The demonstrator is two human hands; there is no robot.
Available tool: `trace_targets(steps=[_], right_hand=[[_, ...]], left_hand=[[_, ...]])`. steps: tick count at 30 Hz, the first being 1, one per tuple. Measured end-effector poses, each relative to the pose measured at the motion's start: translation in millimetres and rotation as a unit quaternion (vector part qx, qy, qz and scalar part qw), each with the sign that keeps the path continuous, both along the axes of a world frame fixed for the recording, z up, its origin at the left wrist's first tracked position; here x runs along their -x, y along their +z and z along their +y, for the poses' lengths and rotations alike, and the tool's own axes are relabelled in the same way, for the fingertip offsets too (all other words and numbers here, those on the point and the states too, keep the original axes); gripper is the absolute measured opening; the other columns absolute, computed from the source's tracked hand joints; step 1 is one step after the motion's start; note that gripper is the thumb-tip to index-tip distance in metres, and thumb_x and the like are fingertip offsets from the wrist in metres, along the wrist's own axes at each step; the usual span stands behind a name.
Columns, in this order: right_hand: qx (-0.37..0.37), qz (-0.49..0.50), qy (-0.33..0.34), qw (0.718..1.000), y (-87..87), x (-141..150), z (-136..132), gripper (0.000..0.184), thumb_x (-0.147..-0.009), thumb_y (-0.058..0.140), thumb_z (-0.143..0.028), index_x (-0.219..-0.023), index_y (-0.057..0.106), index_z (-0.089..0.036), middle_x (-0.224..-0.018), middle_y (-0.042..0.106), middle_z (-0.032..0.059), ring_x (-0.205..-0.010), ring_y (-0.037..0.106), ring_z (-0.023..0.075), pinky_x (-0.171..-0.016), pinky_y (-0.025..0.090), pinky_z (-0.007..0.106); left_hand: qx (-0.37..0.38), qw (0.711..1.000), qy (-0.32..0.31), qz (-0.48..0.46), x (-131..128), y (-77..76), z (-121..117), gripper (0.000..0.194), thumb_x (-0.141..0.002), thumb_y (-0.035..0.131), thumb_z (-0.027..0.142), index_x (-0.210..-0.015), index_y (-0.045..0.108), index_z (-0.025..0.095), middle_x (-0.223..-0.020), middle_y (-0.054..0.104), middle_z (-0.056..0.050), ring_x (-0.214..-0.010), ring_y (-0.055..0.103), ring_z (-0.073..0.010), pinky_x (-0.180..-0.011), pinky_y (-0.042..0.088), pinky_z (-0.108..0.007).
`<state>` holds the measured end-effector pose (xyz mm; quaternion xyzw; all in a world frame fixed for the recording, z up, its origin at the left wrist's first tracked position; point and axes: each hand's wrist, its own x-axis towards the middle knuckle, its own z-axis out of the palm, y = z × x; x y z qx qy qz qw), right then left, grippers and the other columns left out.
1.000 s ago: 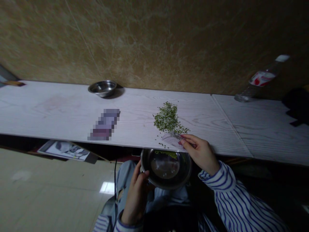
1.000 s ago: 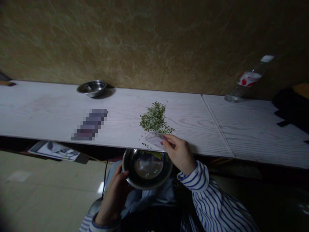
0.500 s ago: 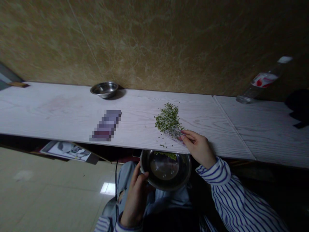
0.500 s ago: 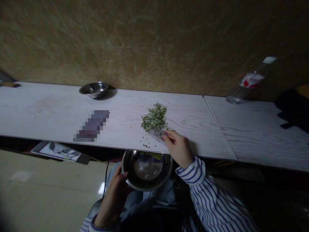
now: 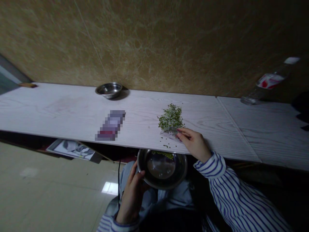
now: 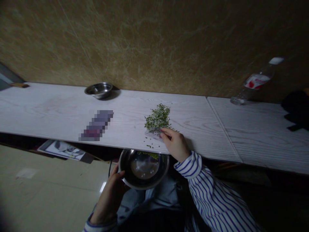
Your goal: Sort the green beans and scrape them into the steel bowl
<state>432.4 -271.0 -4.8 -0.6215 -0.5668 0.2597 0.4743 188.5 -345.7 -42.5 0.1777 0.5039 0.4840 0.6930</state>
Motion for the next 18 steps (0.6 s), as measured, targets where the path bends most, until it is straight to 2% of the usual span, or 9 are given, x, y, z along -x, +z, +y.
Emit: trace_targets(steps=[4,8,15,18], right_hand=[[0.005,-0.033,0.029,0.999,1.1,5,3,0.028,-0.086,0.062,-0.030,-0.108,0.077,-0.023,-0.101,0.080,0.0077,-0.091,0.076,0.0236,-0.085,0.062,0.039],[0.010,-0.054,0.060,0.997,4.4,6,-2,0.027,-0.087,0.062,-0.030,-0.109,0.077,-0.022,-0.102,0.080,0.0075,-0.092,0.076,0.0231,-0.084,0.062,0.038],[0.026,-0.035,0.094,0.995,16.8,11,-21,0.024,-0.085,0.064,-0.031,-0.103,0.079,-0.023,-0.095,0.081,0.0065,-0.085,0.077,0.0222,-0.078,0.063,0.035],[0.026,-0.017,0.087,0.996,15.7,5,-25,0.025,-0.085,0.064,-0.031,-0.103,0.079,-0.023,-0.091,0.081,0.0060,-0.083,0.077,0.0218,-0.079,0.063,0.035]], left_hand=[[0.000,1.000,0.012,0.017,4,4.3,1,0.075,-0.071,0.074,0.033,-0.143,0.055,0.030,-0.137,0.065,-0.009,-0.122,0.060,-0.0338,-0.071,0.059,-0.034],[0.008,1.000,0.012,0.013,5,6.9,4,0.073,-0.068,0.076,0.031,-0.139,0.058,0.026,-0.130,0.068,-0.010,-0.115,0.064,-0.0333,-0.071,0.059,-0.034],[0.003,1.000,0.000,0.005,3,4.4,5,0.072,-0.069,0.074,0.032,-0.138,0.057,0.026,-0.134,0.065,-0.010,-0.109,0.065,-0.0296,-0.067,0.056,-0.032],[0.006,1.000,-0.021,0.011,1,2.1,3,0.068,-0.070,0.073,0.032,-0.136,0.058,0.025,-0.130,0.066,-0.010,-0.100,0.067,-0.0266,-0.067,0.054,-0.031]])
